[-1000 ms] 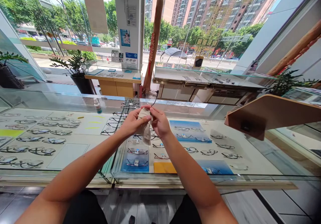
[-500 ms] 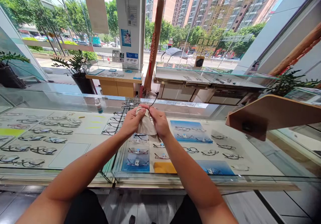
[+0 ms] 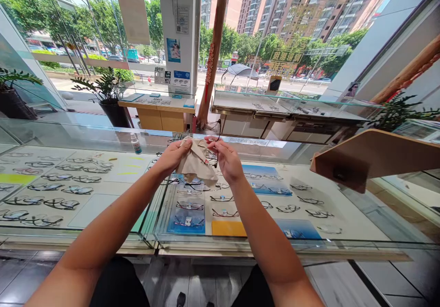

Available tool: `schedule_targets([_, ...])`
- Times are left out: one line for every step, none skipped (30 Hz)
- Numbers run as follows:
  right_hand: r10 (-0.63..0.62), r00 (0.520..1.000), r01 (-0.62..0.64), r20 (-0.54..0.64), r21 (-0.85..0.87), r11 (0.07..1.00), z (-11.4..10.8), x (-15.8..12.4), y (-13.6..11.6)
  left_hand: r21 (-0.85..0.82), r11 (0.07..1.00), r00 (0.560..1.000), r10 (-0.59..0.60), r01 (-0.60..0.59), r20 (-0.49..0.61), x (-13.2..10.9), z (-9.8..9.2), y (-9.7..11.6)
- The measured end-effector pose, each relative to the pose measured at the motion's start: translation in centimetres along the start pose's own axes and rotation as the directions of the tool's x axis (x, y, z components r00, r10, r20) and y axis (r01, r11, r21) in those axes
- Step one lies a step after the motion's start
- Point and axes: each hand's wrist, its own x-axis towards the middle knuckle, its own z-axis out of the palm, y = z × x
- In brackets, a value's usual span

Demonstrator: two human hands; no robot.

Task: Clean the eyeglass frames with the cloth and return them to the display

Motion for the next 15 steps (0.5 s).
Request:
schedule_targets([-0.003,1.0,0.004,0.024,-0.037,0.999,-0.11,-0.02,-0.09,-0.011,1.0,1.0,-0.008,0.008,-0.004,0.08,-0.17,0.0])
schedule_targets([-0.002,0.999,0.005,0.05,-0.074,0.997,-0.2,-0.04,-0.13,-0.022,1.0,1.0,-0.018,0.018,-0.005,0.14,-0.31,-0.02])
schedule_targets([0.004,0.997,0.004,0.074,-0.105,0.994,-0.27,-0.05,-0.12,-0.03,0.999,1.0,-0.021,0.021,-0.003,0.18,-0.42,-0.05])
schedule_targets([0.009,0.995,0.003,0.096,-0.13,0.992,-0.31,-0.07,-0.07,-0.032,0.999,1.0,-0.011,0.011,-0.002,0.21,-0.5,-0.08])
schedule_targets([0.014,0.993,0.004,0.116,-0.149,0.989,-0.32,-0.09,0.03,-0.031,1.0,1.0,0.003,-0.003,0.002,0.23,-0.54,-0.11])
schedule_targets([0.016,0.991,0.007,0.136,-0.167,0.986,-0.32,-0.1,0.15,-0.03,0.999,1.0,0.018,-0.018,0.005,0.25,-0.57,-0.14])
schedule_targets([0.016,0.988,0.013,0.155,-0.184,0.983,-0.3,-0.11,0.28,-0.032,0.999,1.0,0.03,-0.03,0.007,0.25,-0.58,-0.15])
schedule_targets([0.014,0.985,0.021,0.171,-0.2,0.98,-0.27,-0.13,0.4,-0.034,0.999,0.999,0.037,-0.037,0.007,0.26,-0.58,-0.16])
schedule_targets([0.013,0.983,0.027,0.185,-0.215,0.976,-0.22,-0.13,0.5,-0.036,0.999,0.999,0.039,-0.039,0.006,0.25,-0.57,-0.15])
schedule_targets([0.014,0.981,0.031,0.195,-0.228,0.973,-0.18,-0.14,0.58,-0.036,0.999,0.999,0.038,-0.038,0.005,0.24,-0.55,-0.13])
schedule_targets([0.016,0.98,0.033,0.199,-0.24,0.97,-0.12,-0.14,0.64,-0.034,0.999,0.999,0.039,-0.038,0.006,0.21,-0.52,-0.09])
schedule_targets([0.02,0.98,0.031,0.199,-0.25,0.968,-0.07,-0.14,0.68,-0.027,0.999,0.999,0.042,-0.042,0.008,0.16,-0.48,-0.03])
schedule_targets([0.025,0.98,0.027,0.198,-0.26,0.965,-0.02,-0.14,0.71,-0.016,0.999,0.999,0.047,-0.047,0.009,0.1,-0.42,0.04])
schedule_targets([0.032,0.98,0.023,0.198,-0.268,0.963,0.02,-0.13,0.73,-0.006,0.999,0.998,0.054,-0.054,0.009,0.02,-0.35,0.12])
schedule_targets([0.036,0.979,0.02,0.198,-0.273,0.962,0.05,-0.13,0.76,0.003,0.998,0.998,0.062,-0.062,0.01,-0.06,-0.26,0.21])
